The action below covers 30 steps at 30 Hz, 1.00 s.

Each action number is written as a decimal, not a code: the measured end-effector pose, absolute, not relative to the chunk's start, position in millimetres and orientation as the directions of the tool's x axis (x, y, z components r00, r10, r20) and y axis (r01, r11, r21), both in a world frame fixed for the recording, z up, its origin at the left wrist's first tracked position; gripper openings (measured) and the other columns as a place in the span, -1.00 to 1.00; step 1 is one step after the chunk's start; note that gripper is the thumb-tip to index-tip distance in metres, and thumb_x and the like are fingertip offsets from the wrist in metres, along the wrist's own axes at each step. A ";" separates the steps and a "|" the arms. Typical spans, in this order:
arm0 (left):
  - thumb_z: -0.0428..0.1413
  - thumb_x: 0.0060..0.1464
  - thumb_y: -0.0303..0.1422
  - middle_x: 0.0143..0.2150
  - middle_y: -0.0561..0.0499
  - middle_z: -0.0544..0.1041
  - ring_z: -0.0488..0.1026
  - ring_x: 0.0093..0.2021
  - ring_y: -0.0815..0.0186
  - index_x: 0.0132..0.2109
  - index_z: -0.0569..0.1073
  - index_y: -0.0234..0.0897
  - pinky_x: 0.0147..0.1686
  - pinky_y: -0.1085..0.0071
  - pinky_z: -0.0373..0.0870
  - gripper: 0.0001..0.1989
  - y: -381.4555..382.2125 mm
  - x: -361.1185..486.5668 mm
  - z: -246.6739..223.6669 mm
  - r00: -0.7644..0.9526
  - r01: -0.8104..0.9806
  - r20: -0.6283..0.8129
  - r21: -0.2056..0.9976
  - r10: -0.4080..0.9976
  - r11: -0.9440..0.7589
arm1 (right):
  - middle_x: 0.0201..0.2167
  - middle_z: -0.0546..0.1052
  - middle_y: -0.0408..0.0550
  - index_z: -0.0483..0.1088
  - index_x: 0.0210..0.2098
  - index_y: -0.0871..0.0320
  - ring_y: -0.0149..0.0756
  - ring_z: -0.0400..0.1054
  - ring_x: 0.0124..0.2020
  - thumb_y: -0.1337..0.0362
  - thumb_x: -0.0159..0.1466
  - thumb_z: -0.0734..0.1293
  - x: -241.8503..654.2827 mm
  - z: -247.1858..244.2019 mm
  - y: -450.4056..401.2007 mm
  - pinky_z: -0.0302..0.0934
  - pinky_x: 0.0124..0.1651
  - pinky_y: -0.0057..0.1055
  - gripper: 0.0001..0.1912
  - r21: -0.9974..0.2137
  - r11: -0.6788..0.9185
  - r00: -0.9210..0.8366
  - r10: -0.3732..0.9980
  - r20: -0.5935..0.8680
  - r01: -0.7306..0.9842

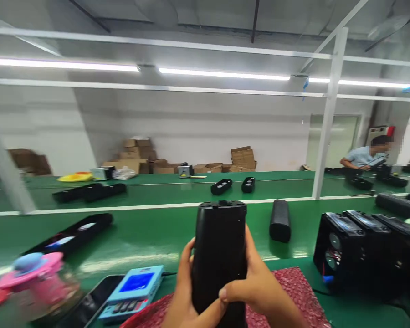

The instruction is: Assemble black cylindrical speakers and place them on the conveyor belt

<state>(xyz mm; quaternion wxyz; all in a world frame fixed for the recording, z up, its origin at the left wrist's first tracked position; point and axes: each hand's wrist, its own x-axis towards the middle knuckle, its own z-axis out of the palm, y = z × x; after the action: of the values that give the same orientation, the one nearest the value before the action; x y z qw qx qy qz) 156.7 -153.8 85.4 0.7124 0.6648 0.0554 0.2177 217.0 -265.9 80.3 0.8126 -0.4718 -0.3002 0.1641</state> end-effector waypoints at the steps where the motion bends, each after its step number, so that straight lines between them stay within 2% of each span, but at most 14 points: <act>1: 0.35 -0.37 -0.09 0.07 -0.15 0.43 0.48 -0.04 -0.03 0.30 0.00 -0.13 -0.05 0.13 0.46 0.11 -154.4 156.0 85.9 0.903 -0.241 0.209 0.970 0.374 0.040 | 0.04 0.43 0.04 -0.49 0.32 -0.01 -0.05 0.41 -0.08 0.43 -0.17 0.44 217.7 80.2 -264.3 0.33 -0.14 -0.15 0.31 -0.856 0.516 0.761 0.565 0.319 -0.024; 6: 0.31 -0.25 -0.27 0.20 -0.20 0.30 0.39 0.09 0.03 0.32 -0.13 -0.18 0.05 0.19 0.37 0.07 -151.6 154.4 86.9 0.937 -0.234 0.190 0.965 0.292 0.122 | 0.03 0.43 0.01 -0.34 0.32 0.03 -0.14 0.41 -0.15 0.48 -0.17 0.37 218.5 79.3 -261.0 0.31 -0.14 -0.22 0.19 -0.851 0.520 0.776 0.568 0.276 -0.078; 8: 0.31 -0.26 -0.31 0.21 -0.22 0.28 0.41 0.06 0.05 0.33 -0.20 -0.17 0.01 0.21 0.39 0.11 -149.0 154.6 85.3 0.954 -0.224 0.181 0.960 0.237 0.167 | 0.04 0.42 0.00 -0.36 0.32 0.01 -0.15 0.40 -0.14 0.45 -0.13 0.37 218.2 77.7 -262.0 0.29 -0.07 -0.18 0.18 -0.868 0.489 0.786 0.568 0.245 -0.083; 11: 0.31 -0.27 -0.34 0.19 -0.20 0.28 0.43 0.02 0.07 0.32 -0.23 -0.13 -0.04 0.23 0.42 0.13 -146.9 155.7 81.5 0.962 -0.220 0.181 0.957 0.206 0.188 | 0.10 0.36 0.02 -0.41 0.33 -0.02 -0.10 0.35 0.00 0.41 -0.09 0.40 218.2 75.2 -264.7 0.22 0.06 -0.10 0.19 -0.880 0.468 0.796 0.562 0.225 -0.083; 16: 0.29 -0.29 -0.43 0.11 -0.13 0.31 0.46 -0.06 0.09 0.31 -0.18 -0.06 -0.18 0.26 0.49 0.10 -149.3 156.7 76.8 0.957 -0.230 0.191 0.958 0.218 0.172 | 0.16 0.31 0.04 -0.36 0.33 -0.02 -0.10 0.30 0.08 0.35 -0.01 0.41 218.6 74.3 -266.3 0.12 0.18 -0.05 0.12 -0.861 0.508 0.788 0.536 0.303 -0.015; 20: 0.29 -0.29 -0.43 0.12 -0.13 0.31 0.45 -0.04 0.05 0.31 -0.16 -0.05 -0.16 0.21 0.50 0.09 -151.5 154.8 76.7 0.952 -0.245 0.199 0.951 0.233 0.187 | 0.14 0.33 0.02 -0.30 0.32 -0.02 -0.10 0.32 0.07 0.33 0.03 0.41 216.6 74.5 -265.7 0.15 0.17 -0.06 0.05 -0.837 0.548 0.782 0.529 0.330 -0.018; 25: 0.30 -0.26 -0.40 0.12 -0.16 0.32 0.47 -0.04 0.04 0.31 -0.19 -0.04 -0.15 0.20 0.50 0.09 -151.5 152.4 77.2 0.953 -0.254 0.223 0.957 0.206 0.141 | 0.18 0.30 0.04 -0.38 0.33 -0.01 -0.11 0.29 0.10 0.30 0.05 0.42 210.5 73.2 -264.0 0.09 0.22 -0.04 0.09 -0.835 0.550 0.817 0.481 0.317 0.000; 30: 0.29 -0.20 -0.33 0.14 -0.16 0.33 0.43 0.03 0.04 0.31 -0.16 -0.05 -0.07 0.18 0.47 0.03 -154.6 153.0 73.6 0.940 -0.279 0.235 0.947 0.248 0.158 | 0.21 0.25 0.07 -0.24 0.32 0.04 -0.05 0.25 0.13 0.24 0.07 0.40 207.8 74.2 -259.6 0.11 0.20 -0.01 -0.02 -0.828 0.558 0.863 0.390 0.321 0.055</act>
<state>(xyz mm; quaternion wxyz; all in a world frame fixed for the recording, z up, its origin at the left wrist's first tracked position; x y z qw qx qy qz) 153.0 -154.6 73.6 0.7609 0.6252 -0.0121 0.1731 207.8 -259.6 74.2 0.8488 -0.4594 -0.2424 0.0986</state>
